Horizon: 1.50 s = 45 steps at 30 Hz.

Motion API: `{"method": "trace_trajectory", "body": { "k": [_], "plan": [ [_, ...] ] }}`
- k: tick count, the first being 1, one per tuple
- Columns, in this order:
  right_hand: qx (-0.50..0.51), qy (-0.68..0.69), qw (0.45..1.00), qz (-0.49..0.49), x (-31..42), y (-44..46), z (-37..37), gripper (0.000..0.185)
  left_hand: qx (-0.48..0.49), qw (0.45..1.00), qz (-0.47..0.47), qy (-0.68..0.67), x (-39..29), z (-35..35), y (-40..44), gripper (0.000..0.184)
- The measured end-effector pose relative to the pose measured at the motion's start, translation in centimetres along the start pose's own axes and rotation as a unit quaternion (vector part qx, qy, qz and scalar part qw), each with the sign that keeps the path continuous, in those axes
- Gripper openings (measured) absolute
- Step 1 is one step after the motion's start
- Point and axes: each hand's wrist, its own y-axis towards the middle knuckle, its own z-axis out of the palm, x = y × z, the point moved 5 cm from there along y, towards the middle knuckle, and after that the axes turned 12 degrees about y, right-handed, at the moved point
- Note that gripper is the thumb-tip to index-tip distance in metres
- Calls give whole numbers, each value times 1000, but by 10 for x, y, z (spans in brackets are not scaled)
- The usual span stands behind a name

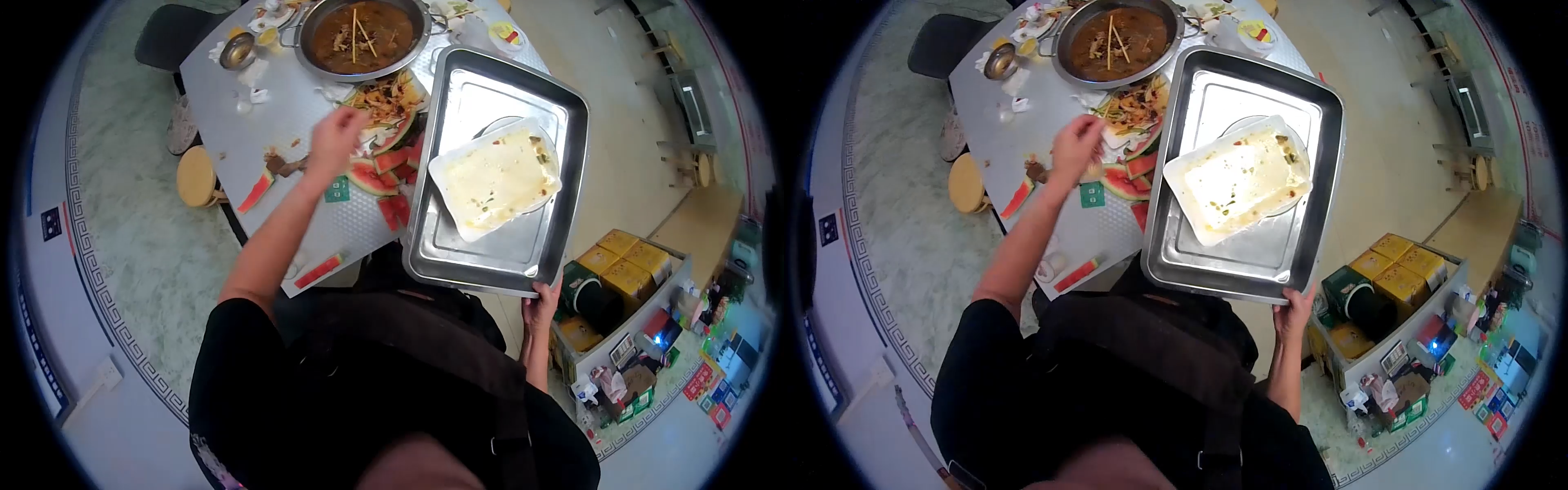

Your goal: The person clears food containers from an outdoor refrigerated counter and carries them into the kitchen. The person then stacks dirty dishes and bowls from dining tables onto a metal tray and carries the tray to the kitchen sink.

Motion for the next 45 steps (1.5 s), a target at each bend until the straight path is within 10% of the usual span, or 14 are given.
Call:
{"method": "trace_trajectory", "body": {
  "k": [4,6,11,20,45],
  "plan": [
    [-22,-3,999,-31,12,-13,6,52,-75,960,9,269,130,-7,84,18],
    [-21,9,999,-27,12,-16,-3,54,79,948,-300,-71,192,17,102,14],
    [-61,28,996,-52,4,-30,-12,54,182,923,-315,-128,186,34,120,16],
    [-87,0,995,-51,9,-38,8,51,188,882,-292,-319,216,21,89,27],
    [-10,34,999,-28,4,-36,25,56,102,956,-122,-245,119,-176,149,19]
  ]
}}
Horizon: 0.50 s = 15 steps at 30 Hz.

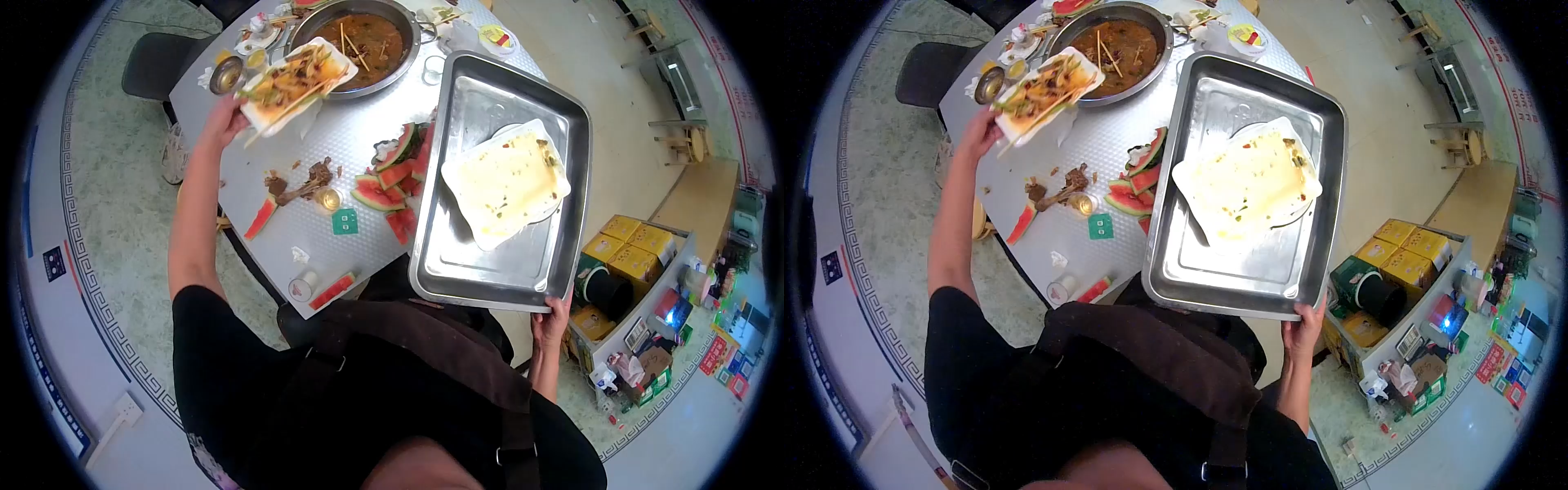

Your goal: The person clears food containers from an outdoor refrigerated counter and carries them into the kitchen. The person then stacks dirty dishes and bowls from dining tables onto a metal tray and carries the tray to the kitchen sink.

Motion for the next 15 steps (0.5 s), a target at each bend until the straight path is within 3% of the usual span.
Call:
{"method": "trace_trajectory", "body": {
  "k": [4,5,6,7,9,12,15],
  "plan": [
    [-34,-5,999,-13,-2,-4,-5,56,-206,945,68,244,-71,61,36,17],
    [-39,-11,999,-10,-4,-7,-4,55,-263,854,165,417,-85,69,52,19],
    [-43,-19,999,-8,-5,-9,-2,55,-308,721,254,567,-95,84,61,21],
    [-26,-21,999,-15,-4,-10,2,54,-307,723,256,564,-101,102,58,21],
    [-17,-23,1000,0,-9,-13,-1,54,-275,630,363,629,-122,149,47,16],
    [-61,-24,998,-10,-13,-17,2,53,-237,589,372,677,-140,177,51,14],
    [-41,-48,998,19,-12,-10,-6,53,-267,602,378,651,-145,167,36,14]
  ]
}}
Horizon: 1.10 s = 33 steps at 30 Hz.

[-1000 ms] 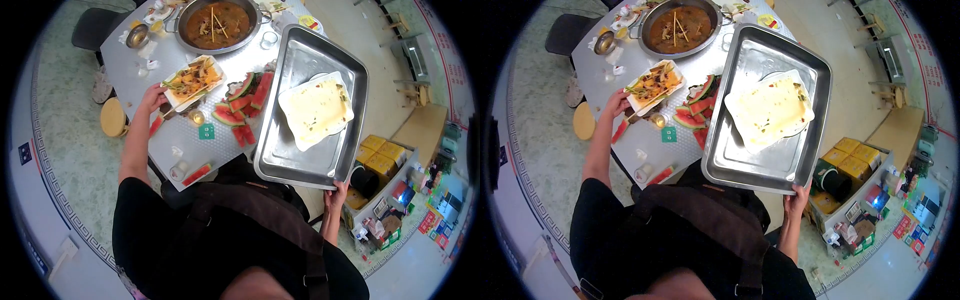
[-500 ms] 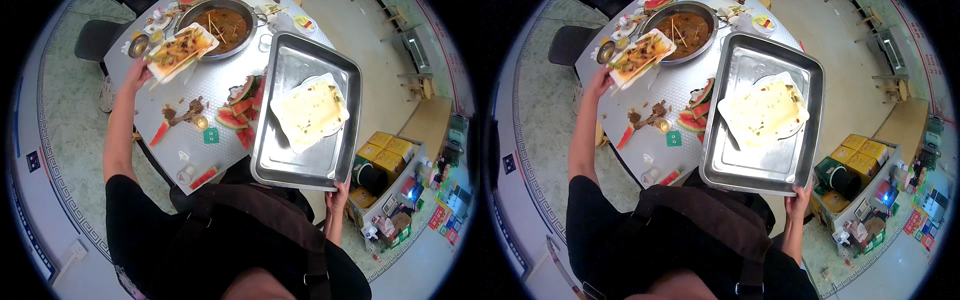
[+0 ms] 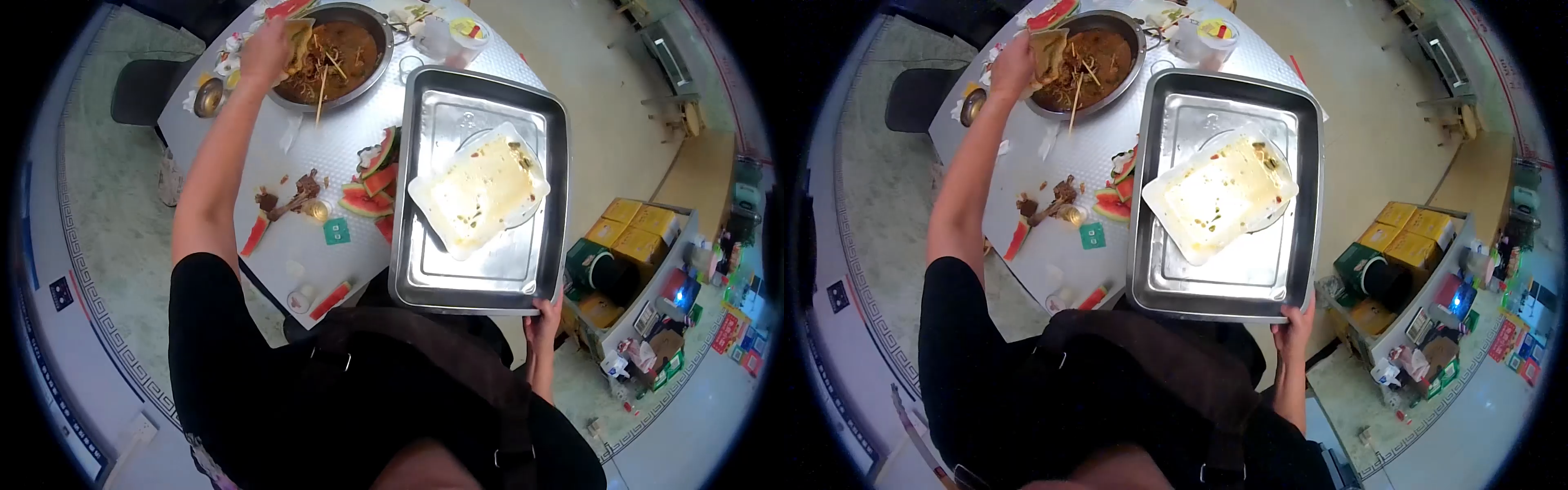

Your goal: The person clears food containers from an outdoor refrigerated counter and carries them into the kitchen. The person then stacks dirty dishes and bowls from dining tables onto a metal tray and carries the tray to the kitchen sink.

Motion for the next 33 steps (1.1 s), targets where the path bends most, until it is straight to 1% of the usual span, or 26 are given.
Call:
{"method": "trace_trajectory", "body": {
  "k": [2,4,5,7,8,10,11,12,13,15,17,18,20,21,23,26,27,28,29,30,31,32,33],
  "plan": [
    [17,8,1000,0,2,6,2,53,2,1000,-6,13,20,1,-8,15],
    [16,-22,1000,9,5,10,6,53,-78,993,-74,-42,47,-24,-33,16],
    [47,-28,998,14,6,19,4,53,-81,993,-75,-37,56,-26,-40,16],
    [58,-24,998,23,8,23,12,53,-71,976,-195,-70,83,-28,-58,20],
    [63,-22,997,30,7,24,16,53,-74,976,-196,-65,90,-32,-66,20],
    [86,-21,995,39,7,29,21,53,-33,954,-283,-94,104,-42,-97,21],
    [102,-25,993,46,7,32,24,53,-35,953,-287,-89,104,-47,-109,21],
    [117,-29,991,52,6,37,27,53,-77,875,-371,-301,104,-46,-125,20],
    [145,-37,987,64,4,43,30,53,-116,746,-431,-495,95,-50,-139,19],
    [159,-53,983,75,-2,56,38,54,-97,668,-432,-598,60,-76,-164,19],
    [181,-63,977,93,-7,67,51,56,-65,624,-487,-608,27,-84,-191,22],
    [201,-61,973,96,-9,72,58,57,-67,624,-488,-607,11,-89,-199,22],
    [209,-43,971,105,-15,79,67,57,-30,553,-494,-670,-22,-90,-211,24],
    [229,-51,966,109,-18,83,68,58,-31,553,-495,-670,-32,-93,-218,24],
    [241,-51,962,118,-20,82,68,59,-38,527,-491,-692,-45,-98,-228,25],
    [257,-58,957,124,-18,79,66,60,-74,533,-506,-674,-35,-103,-235,24],
    [253,-60,958,120,-15,78,62,60,-71,533,-502,-677,-33,-102,-226,24],
    [250,-58,960,116,-13,78,58,60,-92,543,-502,-667,-28,-102,-213,21],
    [232,-60,963,119,-11,78,53,60,-113,553,-502,-656,-21,-100,-199,18],
    [215,-61,967,122,-10,79,49,59,-110,553,-498,-659,-13,-90,-183,18],
    [207,-59,968,127,-6,78,50,58,-144,671,-449,-572,3,-91,-161,14],
    [204,-56,970,123,-6,79,49,58,-176,772,-389,-471,13,-95,-146,10],
    [205,-65,967,135,-8,79,49,57,-175,772,-385,-475,18,-100,-133,10]
  ]
}}
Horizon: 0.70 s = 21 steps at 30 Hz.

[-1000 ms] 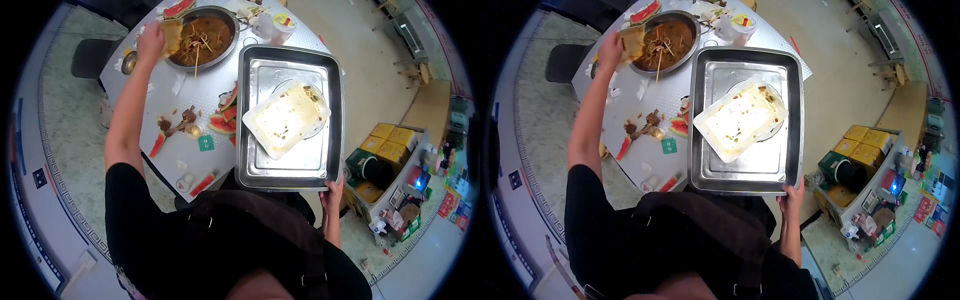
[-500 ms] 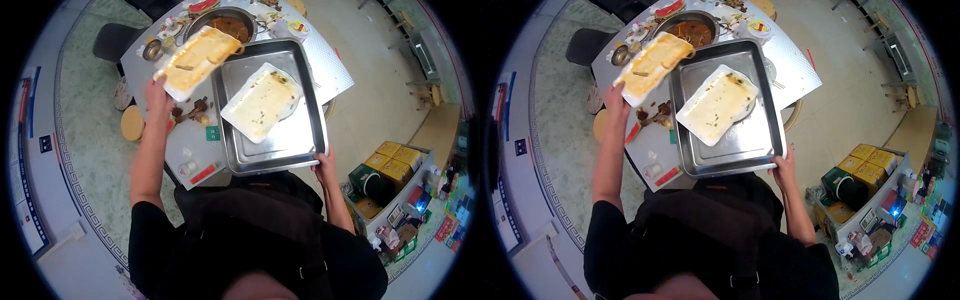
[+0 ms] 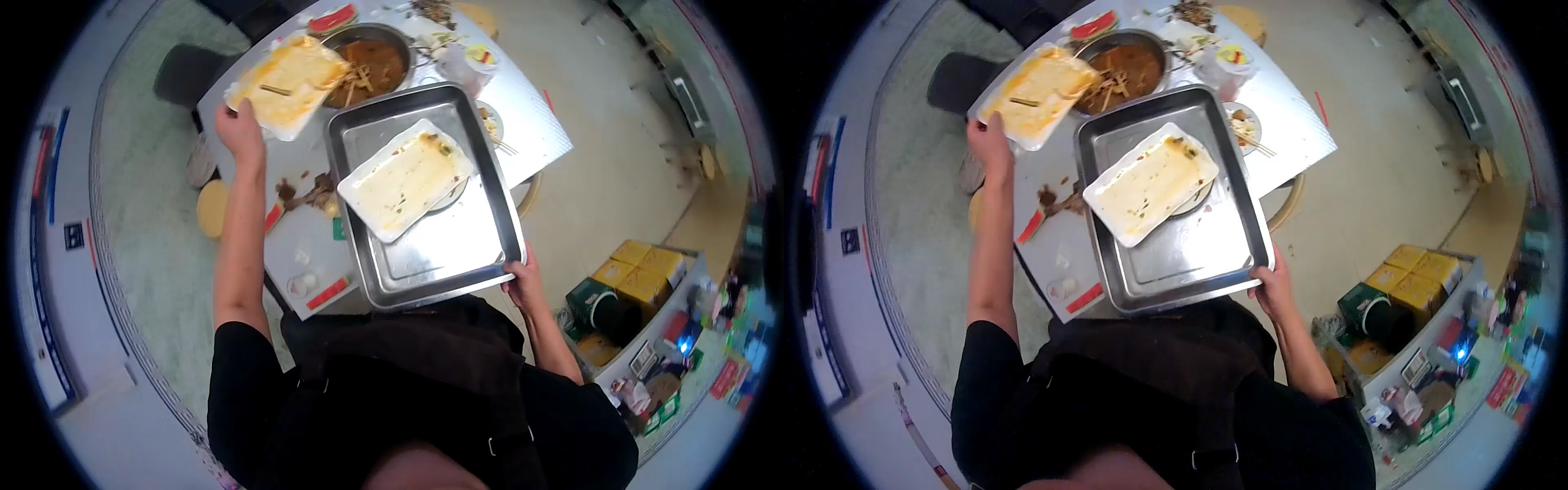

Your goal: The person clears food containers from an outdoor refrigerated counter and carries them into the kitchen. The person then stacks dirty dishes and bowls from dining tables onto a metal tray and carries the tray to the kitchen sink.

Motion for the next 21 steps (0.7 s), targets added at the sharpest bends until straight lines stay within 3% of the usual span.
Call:
{"method": "trace_trajectory", "body": {
  "k": [2,3,5,6,7,9,10,12,13,14,15,18,21],
  "plan": [
    [-16,9,1000,2,-5,-6,5,57,-52,933,214,285,-43,12,20,8],
    [-30,12,999,-1,-8,-9,7,56,-39,936,219,274,-33,29,32,8],
    [-31,35,999,-4,-13,-15,14,56,13,816,438,376,-18,87,47,10],
    [-34,36,999,-10,-15,-14,13,57,109,771,443,444,-11,114,56,10],
    [-37,38,998,-16,-18,-12,12,59,113,774,447,435,-6,118,58,10],
    [-39,36,998,-19,-31,-19,10,64,80,794,403,447,2,115,62,9],
    [-34,43,998,-26,-28,-15,14,64,19,831,405,382,-13,105,60,11],
    [-20,48,998,-29,-27,-10,17,63,-60,888,283,358,-23,71,51,12],
    [-30,58,997,-34,-27,-7,17,63,6,974,156,164,-34,59,35,13],
    [-23,40,999,-24,-28,-2,20,64,74,996,14,-37,-41,50,13,16],
    [-15,22,1000,-15,-29,1,23,64,114,989,-31,-92,-33,39,-1,20],
    [-9,36,999,-22,-30,13,33,62,163,960,-230,-5,-2,10,-67,25],
    [23,37,999,6,-35,19,57,64,200,944,-261,-38,26,-25,-120,21]
  ]
}}
